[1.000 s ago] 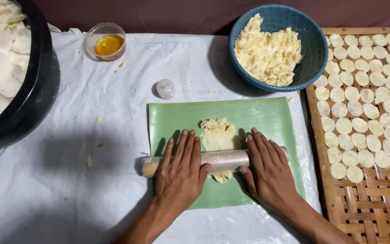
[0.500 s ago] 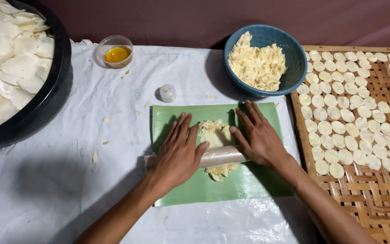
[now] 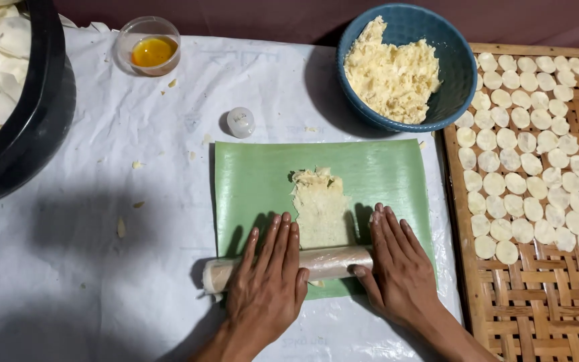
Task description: Preparing small dough snacks by rolling them flat on a mat and placing them on a drying tray
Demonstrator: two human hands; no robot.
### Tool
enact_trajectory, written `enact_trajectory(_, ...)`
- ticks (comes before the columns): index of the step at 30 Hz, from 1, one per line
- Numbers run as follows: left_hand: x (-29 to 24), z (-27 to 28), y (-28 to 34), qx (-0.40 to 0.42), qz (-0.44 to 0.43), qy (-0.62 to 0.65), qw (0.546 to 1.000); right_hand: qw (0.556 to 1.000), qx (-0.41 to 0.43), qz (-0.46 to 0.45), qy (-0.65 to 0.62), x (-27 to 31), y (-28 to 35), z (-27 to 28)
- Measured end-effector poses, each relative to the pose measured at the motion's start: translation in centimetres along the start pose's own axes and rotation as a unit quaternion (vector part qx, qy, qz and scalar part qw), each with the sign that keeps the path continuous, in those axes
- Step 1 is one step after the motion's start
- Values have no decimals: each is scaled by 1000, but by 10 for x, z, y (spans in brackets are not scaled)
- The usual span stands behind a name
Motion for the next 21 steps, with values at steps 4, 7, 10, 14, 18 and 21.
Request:
enact_trajectory(4, 25, -17, -27, 48, 2, -5, 999, 999, 19, 17, 27, -13, -27, -7)
enact_trajectory(7, 48, -20, -58, 72, 14, 1, 997, 999, 50, -9, 15, -22, -62, -7)
enact_trajectory(10, 44, -18, -56, 71, 21, 10, 997, 998, 55, -15, 15, -22, -59, -8)
enact_trajectory(14, 10, -9, -8, 42, 24, 18, 999, 1000, 9, 12, -1, -2, -10, -1)
enact_trajectory(18, -15, 5, 22, 24, 8, 36, 999, 999, -13, 30, -19, 1, 35, -3)
enact_trajectory(21, -2, -7, 11, 49, 3, 68, 996, 999, 2, 45, 13, -2, 21, -5)
Point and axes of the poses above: each hand's wrist, its own y-axis away from the middle knuckle, its own z-axis out of the back of the hand, x = y × z, the point moved 8 cm from there along -y, towards the middle knuckle, and after that the axes turned 3 degrees about -z, right-handed, at the moved point
